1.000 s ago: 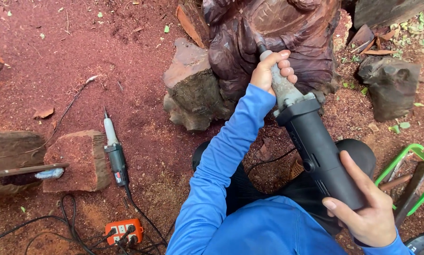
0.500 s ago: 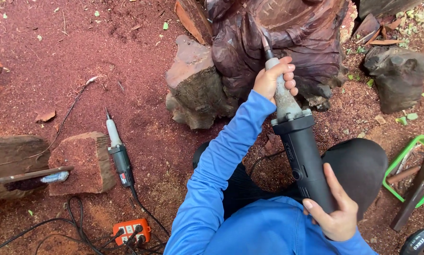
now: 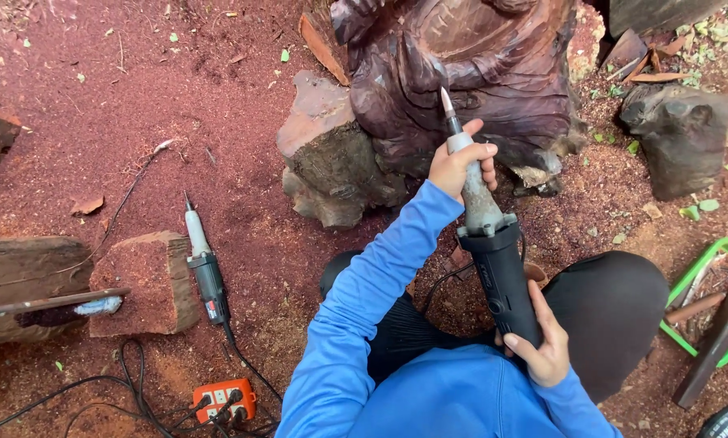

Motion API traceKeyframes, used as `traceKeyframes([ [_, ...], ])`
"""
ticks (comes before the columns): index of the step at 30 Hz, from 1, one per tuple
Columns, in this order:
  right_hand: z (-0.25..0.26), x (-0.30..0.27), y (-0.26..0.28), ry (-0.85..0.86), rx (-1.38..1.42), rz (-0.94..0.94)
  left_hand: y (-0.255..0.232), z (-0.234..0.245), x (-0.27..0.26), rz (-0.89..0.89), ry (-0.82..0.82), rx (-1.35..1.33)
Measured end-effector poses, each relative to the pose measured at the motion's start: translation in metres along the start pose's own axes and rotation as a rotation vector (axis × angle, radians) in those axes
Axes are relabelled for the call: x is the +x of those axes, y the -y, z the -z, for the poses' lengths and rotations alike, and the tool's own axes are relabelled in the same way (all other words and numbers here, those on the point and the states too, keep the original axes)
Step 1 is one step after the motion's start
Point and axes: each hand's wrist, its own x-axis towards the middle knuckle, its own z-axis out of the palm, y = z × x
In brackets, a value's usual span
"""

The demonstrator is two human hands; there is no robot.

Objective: Carving details into a wooden sculpture using a power rotary tool.

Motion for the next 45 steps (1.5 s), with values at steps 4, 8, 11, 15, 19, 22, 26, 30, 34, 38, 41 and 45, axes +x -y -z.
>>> traceKeyframes([
  [4,-0.002,0.021,0.012,-0.012,-0.018,0.008,-0.009,-0.004,0.014,-0.095,-0.043,-0.01],
  [8,-0.004,0.035,0.042,0.0,-0.076,-0.017,-0.014,0.003,0.028,-0.125,-0.091,-0.053],
  [11,-0.005,0.037,0.045,-0.008,-0.066,-0.044,-0.016,0.002,0.028,-0.117,-0.14,-0.041],
  [15,-0.011,0.039,0.039,-0.004,-0.038,-0.066,-0.019,0.002,0.026,-0.109,-0.152,0.01],
  [19,-0.016,0.039,0.019,0.023,-0.027,-0.041,-0.02,0.005,0.024,-0.096,-0.126,0.061],
  [22,-0.02,0.039,0.005,0.032,0.002,-0.013,-0.02,0.007,0.021,-0.1,-0.115,0.107],
  [26,-0.02,0.038,-0.013,0.061,0.041,0.02,-0.015,0.011,0.019,-0.11,-0.129,0.165],
  [30,-0.017,0.039,-0.014,0.082,0.066,0.056,-0.013,0.013,0.024,-0.095,-0.12,0.174],
  [34,-0.011,0.042,0.008,0.006,-0.024,0.01,-0.021,0.002,0.022,-0.08,-0.116,0.097],
  [38,-0.001,0.048,0.036,-0.028,-0.075,-0.019,-0.026,-0.007,0.027,-0.096,-0.098,0.044],
  [41,0.007,0.048,0.04,-0.036,-0.064,0.013,-0.014,-0.013,0.045,-0.085,-0.017,-0.032],
  [45,0.08,0.069,0.06,-0.091,-0.28,-0.056,-0.005,-0.024,0.058,-0.039,0.171,-0.171],
])
